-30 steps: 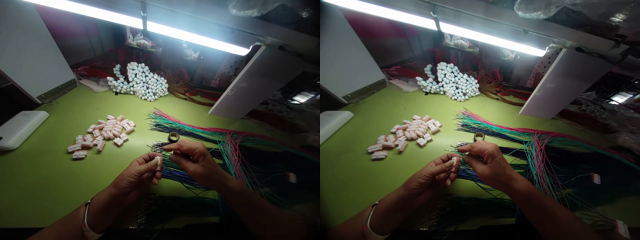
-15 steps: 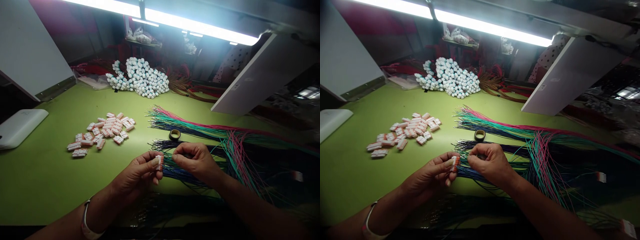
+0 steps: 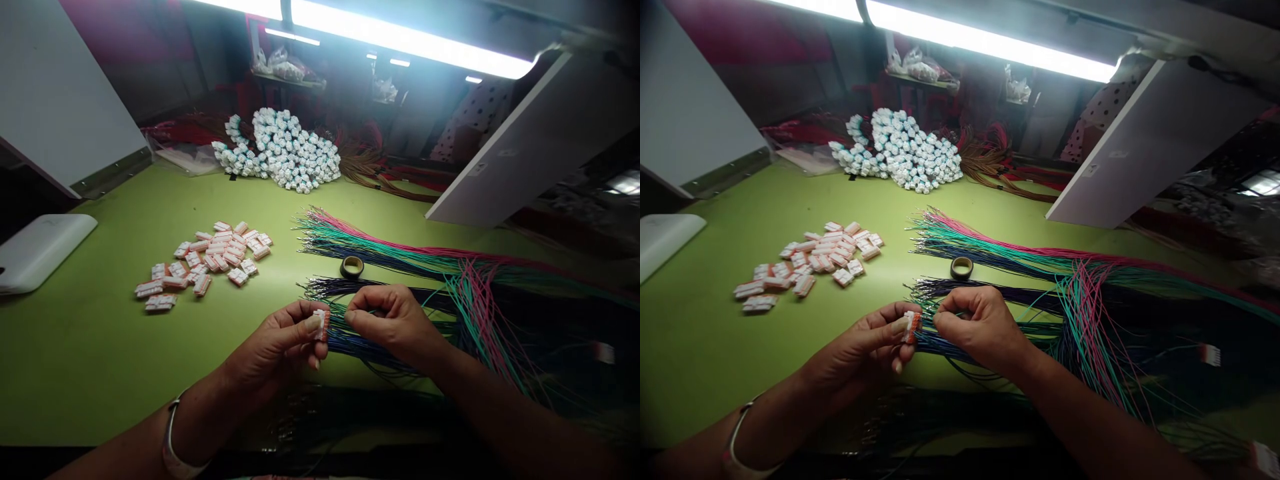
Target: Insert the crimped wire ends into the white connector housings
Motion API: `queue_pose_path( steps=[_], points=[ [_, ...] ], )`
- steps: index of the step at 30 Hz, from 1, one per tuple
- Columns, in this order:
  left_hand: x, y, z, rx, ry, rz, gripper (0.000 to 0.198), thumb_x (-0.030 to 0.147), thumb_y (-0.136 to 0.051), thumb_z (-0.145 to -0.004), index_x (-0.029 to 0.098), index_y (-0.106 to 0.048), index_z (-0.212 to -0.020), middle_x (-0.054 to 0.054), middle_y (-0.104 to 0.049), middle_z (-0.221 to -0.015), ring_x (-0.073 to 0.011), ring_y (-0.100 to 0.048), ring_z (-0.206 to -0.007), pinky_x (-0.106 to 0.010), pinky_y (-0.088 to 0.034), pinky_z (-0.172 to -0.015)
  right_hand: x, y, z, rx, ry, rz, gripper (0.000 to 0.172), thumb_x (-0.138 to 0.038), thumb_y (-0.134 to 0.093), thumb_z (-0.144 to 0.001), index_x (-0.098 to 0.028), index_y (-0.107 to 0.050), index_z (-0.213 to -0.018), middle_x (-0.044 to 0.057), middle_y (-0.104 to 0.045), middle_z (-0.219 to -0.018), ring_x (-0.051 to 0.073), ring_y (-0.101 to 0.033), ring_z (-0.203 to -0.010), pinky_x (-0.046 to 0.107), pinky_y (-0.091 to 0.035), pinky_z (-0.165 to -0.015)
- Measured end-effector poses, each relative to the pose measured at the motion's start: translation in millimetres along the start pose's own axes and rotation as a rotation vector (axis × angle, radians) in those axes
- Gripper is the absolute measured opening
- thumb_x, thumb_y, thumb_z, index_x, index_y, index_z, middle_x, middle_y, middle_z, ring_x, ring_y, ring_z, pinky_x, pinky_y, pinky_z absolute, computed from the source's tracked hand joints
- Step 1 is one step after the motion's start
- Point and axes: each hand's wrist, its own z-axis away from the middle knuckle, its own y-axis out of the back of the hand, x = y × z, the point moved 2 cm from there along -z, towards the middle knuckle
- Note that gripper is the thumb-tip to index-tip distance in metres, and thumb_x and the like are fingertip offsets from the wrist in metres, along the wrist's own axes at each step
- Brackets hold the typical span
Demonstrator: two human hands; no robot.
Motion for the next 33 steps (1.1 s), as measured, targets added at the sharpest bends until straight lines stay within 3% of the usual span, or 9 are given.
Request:
queue_pose_path(
  steps=[8,22,33],
  points=[
    [0.2,-0.1,0.1,0.01,-0.002,-0.006,0.018,0.016,-0.075,-0.079,0.014,-0.068,-0.096,-0.002,-0.065,-0.068,-0.01,-0.062,-0.057,-0.015,-0.049,-0.05,0.2,-2.8,-2.8,-0.035,-0.115,-0.137,0.015,-0.025,-0.066,-0.067,-0.014,-0.059,-0.06,-0.005,-0.043,-0.053,0.007,-0.031,-0.05,0.022,-0.024,-0.046],
    [0.2,-1.9,0.3,0.012,0.005,-0.027,0.016,0.015,-0.073,-0.081,0.015,-0.067,-0.096,-0.002,-0.063,-0.069,-0.0096,-0.061,-0.058,-0.015,-0.049,-0.05,6.0,-5.4,-3.1,-0.049,-0.174,-0.232,0.021,-0.028,-0.07,-0.067,-0.015,-0.057,-0.058,-0.006,-0.042,-0.051,0.007,-0.03,-0.048,0.022,-0.023,-0.045],
    [-2.9,-4.3,2.3,-0.014,-0.095,-0.135,0.014,0.019,-0.073,-0.081,0.017,-0.068,-0.093,0.0,-0.062,-0.069,-0.0106,-0.06,-0.06,-0.019,-0.051,-0.053,11.6,-11.3,-3.1,-0.086,-0.205,-0.352,0.02,-0.026,-0.069,-0.067,-0.015,-0.054,-0.058,-0.006,-0.041,-0.053,0.007,-0.029,-0.05,0.022,-0.023,-0.048]
  ],
)
